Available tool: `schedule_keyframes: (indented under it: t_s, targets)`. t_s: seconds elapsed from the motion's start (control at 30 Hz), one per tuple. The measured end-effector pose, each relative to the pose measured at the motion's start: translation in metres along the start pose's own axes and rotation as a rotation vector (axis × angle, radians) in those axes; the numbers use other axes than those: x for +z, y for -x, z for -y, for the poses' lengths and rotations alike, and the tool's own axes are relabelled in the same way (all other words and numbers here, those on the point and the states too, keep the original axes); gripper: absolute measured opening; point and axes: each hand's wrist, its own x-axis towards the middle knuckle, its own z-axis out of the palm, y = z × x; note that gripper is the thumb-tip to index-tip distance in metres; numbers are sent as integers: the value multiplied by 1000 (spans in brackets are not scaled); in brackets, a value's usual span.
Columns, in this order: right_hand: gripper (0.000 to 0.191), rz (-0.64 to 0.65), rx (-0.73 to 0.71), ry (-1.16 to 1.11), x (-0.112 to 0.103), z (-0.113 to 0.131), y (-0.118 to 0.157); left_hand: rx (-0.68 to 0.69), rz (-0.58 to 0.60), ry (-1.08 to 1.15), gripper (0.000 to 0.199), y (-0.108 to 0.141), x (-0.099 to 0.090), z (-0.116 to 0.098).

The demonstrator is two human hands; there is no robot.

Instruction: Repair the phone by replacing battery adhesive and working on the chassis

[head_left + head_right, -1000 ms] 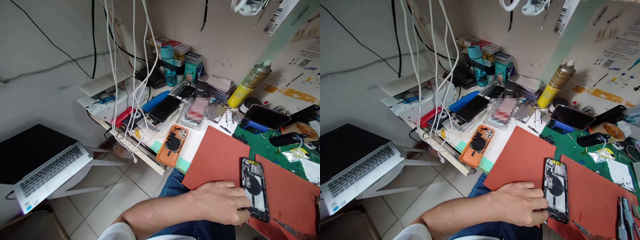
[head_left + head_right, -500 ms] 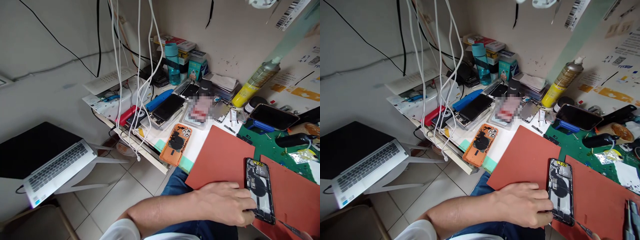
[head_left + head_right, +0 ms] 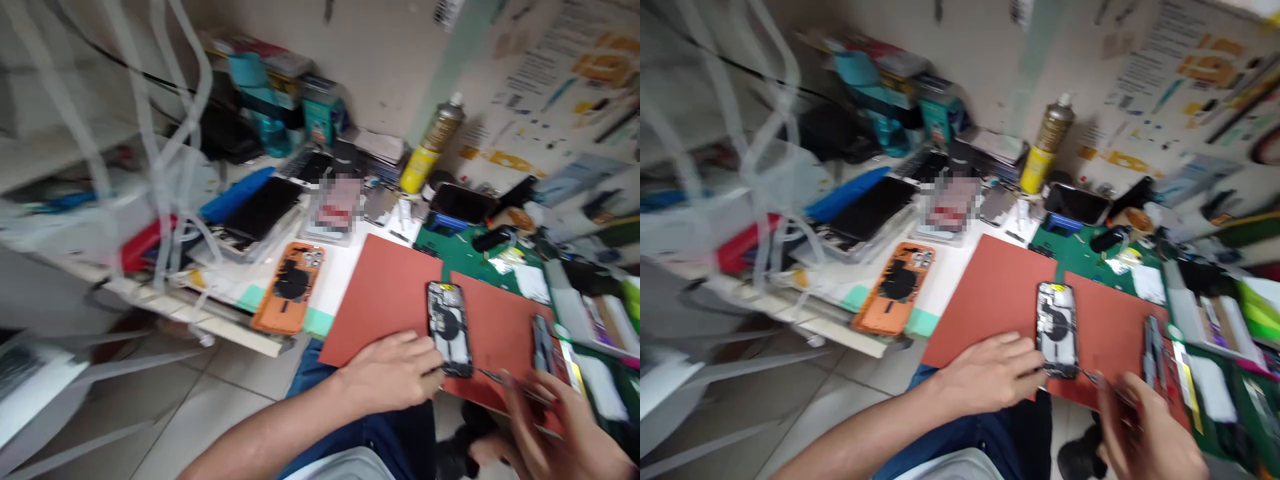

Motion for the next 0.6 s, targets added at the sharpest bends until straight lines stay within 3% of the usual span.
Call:
schedule_keyframes:
  t_s: [0.13, 0.23, 0.3, 0.5, 0.6]
  targets:
    - [17, 55, -82, 20, -4, 23, -15, -36, 81, 47, 11, -1, -1, 3]
    - [15, 14, -25, -11, -2, 28, -17, -44, 96, 54, 26, 1, 1, 5]
    - [17, -20, 94, -84, -3, 27, -10, -38, 80, 60, 32, 4, 2, 5]
    - [35, -230, 635, -511, 0, 14, 5, -43, 78, 136, 43, 3, -3, 10]
    - [41, -295, 794, -747, 6, 10, 4, -111, 20, 270, 30, -12, -4, 11]
